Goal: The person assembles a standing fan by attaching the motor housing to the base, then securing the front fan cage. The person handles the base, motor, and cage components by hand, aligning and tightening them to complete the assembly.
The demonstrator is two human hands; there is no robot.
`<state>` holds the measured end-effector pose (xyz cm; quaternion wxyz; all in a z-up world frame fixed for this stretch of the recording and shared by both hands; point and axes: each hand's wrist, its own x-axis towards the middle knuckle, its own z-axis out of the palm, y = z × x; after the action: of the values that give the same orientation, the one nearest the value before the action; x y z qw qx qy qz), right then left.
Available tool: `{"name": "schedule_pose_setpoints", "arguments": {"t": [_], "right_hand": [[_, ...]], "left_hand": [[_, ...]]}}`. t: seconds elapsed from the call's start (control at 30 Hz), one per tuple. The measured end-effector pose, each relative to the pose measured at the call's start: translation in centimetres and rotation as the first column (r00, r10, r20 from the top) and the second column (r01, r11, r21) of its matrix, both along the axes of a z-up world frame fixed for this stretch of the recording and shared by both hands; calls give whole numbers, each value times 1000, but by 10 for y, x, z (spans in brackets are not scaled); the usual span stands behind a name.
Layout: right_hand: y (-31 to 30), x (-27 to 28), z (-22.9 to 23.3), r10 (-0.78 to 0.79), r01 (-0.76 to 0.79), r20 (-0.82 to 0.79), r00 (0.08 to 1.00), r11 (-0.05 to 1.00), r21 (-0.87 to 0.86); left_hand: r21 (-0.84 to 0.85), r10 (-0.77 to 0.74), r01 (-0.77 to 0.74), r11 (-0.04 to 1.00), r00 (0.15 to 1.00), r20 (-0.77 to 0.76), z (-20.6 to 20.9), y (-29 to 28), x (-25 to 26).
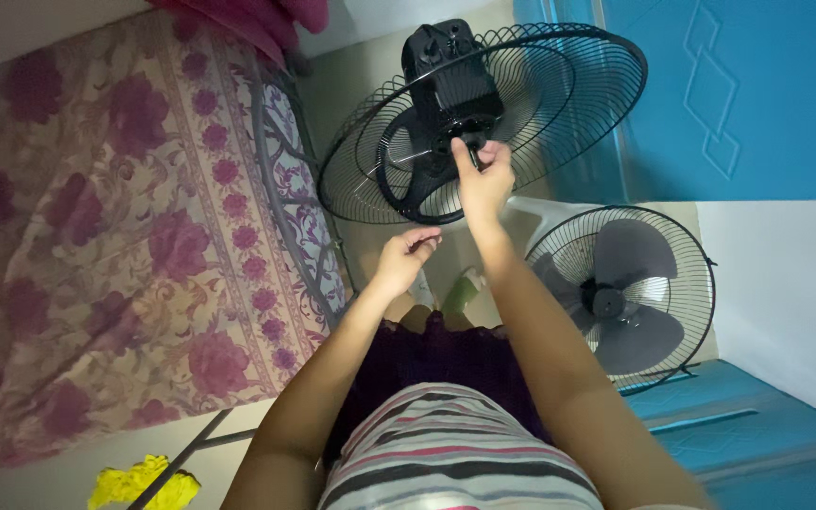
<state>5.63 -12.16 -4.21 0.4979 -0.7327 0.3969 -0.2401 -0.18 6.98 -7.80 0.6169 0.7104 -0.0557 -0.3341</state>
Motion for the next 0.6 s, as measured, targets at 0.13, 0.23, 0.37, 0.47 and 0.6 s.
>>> {"name": "schedule_pose_setpoints", "arguments": {"t": [0.13,0.23,0.37,0.47,0.6], "right_hand": [[-1,-1,-4,11,-11,-8,1000,1000,-12],[-5,-1,-11,23,-23,-8,1000,1000,18],[-18,5,-28,90,-72,-18,996,890,450],[-30,4,-40,191,-123,-41,981,769,627],[-39,3,-45,347,-162,-48,937,552,818]], "left_hand": [[57,-16,13,998,999,45,22,-6,4],[144,-21,8,990,996,84,57,-14,10],[268,-78,-5,963,951,300,123,-18,24],[86,-19,-65,994,675,737,173,-16,37],[130,-48,-202,971,366,930,220,-8,59]]}}
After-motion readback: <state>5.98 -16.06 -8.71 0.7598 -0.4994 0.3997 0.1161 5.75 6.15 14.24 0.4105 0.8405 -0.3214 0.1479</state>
